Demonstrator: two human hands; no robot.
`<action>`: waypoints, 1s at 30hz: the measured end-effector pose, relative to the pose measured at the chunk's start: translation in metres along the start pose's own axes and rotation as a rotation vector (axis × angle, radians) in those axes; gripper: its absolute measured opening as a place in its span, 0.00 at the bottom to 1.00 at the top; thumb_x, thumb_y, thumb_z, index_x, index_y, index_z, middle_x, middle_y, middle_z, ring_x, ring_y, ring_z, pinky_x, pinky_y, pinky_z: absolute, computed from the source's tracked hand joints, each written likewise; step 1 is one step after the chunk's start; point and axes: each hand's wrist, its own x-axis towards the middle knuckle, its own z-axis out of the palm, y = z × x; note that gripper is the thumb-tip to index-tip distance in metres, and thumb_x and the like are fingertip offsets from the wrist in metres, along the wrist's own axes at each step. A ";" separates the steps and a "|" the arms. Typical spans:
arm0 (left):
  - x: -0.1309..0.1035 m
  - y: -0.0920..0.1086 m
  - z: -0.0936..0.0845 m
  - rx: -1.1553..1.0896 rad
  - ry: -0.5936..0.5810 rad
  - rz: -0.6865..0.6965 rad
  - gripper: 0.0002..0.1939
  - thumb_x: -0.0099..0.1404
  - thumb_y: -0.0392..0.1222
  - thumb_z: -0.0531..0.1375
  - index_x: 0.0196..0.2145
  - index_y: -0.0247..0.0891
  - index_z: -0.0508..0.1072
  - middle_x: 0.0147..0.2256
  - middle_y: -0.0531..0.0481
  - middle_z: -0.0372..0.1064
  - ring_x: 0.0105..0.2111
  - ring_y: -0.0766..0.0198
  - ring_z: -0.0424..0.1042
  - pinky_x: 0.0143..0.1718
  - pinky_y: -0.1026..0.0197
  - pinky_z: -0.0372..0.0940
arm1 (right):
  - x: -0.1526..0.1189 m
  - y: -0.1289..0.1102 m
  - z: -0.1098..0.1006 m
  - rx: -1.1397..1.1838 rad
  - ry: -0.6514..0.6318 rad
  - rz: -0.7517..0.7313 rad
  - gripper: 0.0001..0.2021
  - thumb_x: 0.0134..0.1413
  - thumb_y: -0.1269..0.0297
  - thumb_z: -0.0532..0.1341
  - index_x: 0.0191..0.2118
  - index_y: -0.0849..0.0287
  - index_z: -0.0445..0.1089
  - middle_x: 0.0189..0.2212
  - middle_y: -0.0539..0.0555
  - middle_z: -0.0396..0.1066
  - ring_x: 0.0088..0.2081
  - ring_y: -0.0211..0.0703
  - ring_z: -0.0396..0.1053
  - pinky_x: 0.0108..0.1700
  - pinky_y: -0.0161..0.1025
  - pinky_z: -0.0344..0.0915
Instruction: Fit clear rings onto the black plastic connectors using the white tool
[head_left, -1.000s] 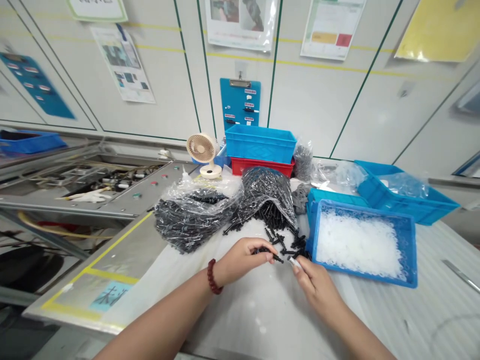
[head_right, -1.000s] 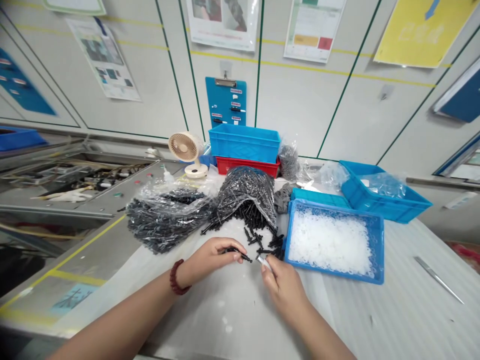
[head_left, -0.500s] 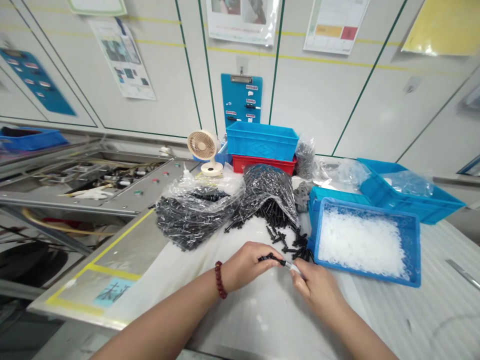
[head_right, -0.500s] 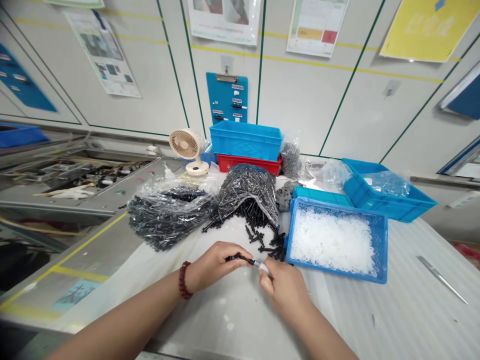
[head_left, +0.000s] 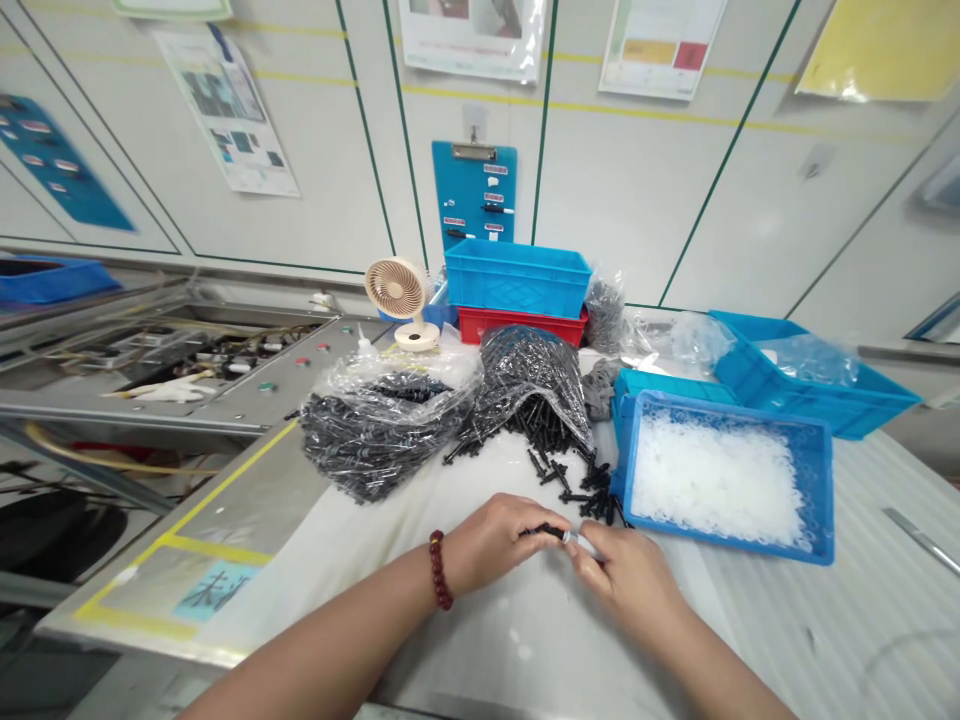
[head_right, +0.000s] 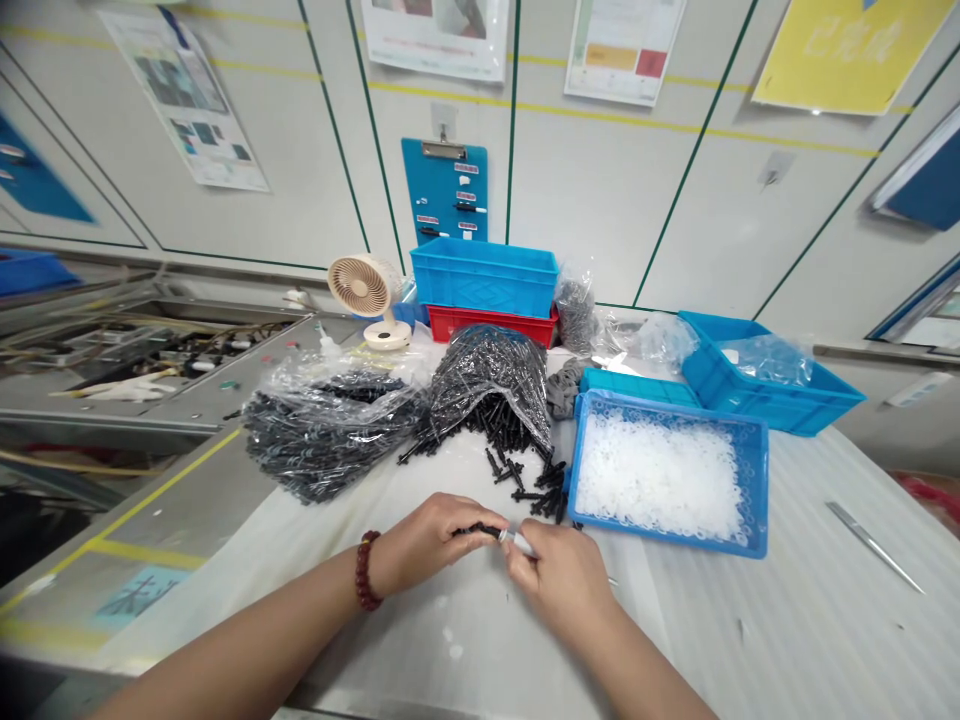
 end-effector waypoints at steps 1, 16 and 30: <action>0.000 0.000 0.000 0.007 -0.003 0.000 0.12 0.65 0.42 0.53 0.42 0.38 0.74 0.36 0.47 0.75 0.34 0.64 0.73 0.39 0.67 0.65 | 0.000 0.000 0.000 -0.014 0.003 0.008 0.14 0.56 0.60 0.50 0.22 0.57 0.63 0.18 0.50 0.68 0.22 0.38 0.64 0.24 0.34 0.42; -0.002 0.003 -0.006 -0.286 -0.008 -0.273 0.11 0.62 0.40 0.55 0.38 0.35 0.74 0.29 0.51 0.74 0.17 0.74 0.61 0.21 0.72 0.59 | -0.002 0.000 -0.002 0.150 -0.030 -0.002 0.11 0.55 0.65 0.47 0.28 0.56 0.65 0.22 0.49 0.68 0.24 0.38 0.64 0.25 0.32 0.47; -0.001 0.007 -0.009 -0.323 0.007 -0.283 0.09 0.60 0.37 0.55 0.36 0.33 0.73 0.29 0.50 0.74 0.15 0.76 0.59 0.19 0.73 0.57 | -0.001 0.001 0.000 0.163 -0.013 -0.018 0.11 0.54 0.65 0.46 0.25 0.57 0.61 0.21 0.49 0.66 0.24 0.38 0.63 0.25 0.32 0.47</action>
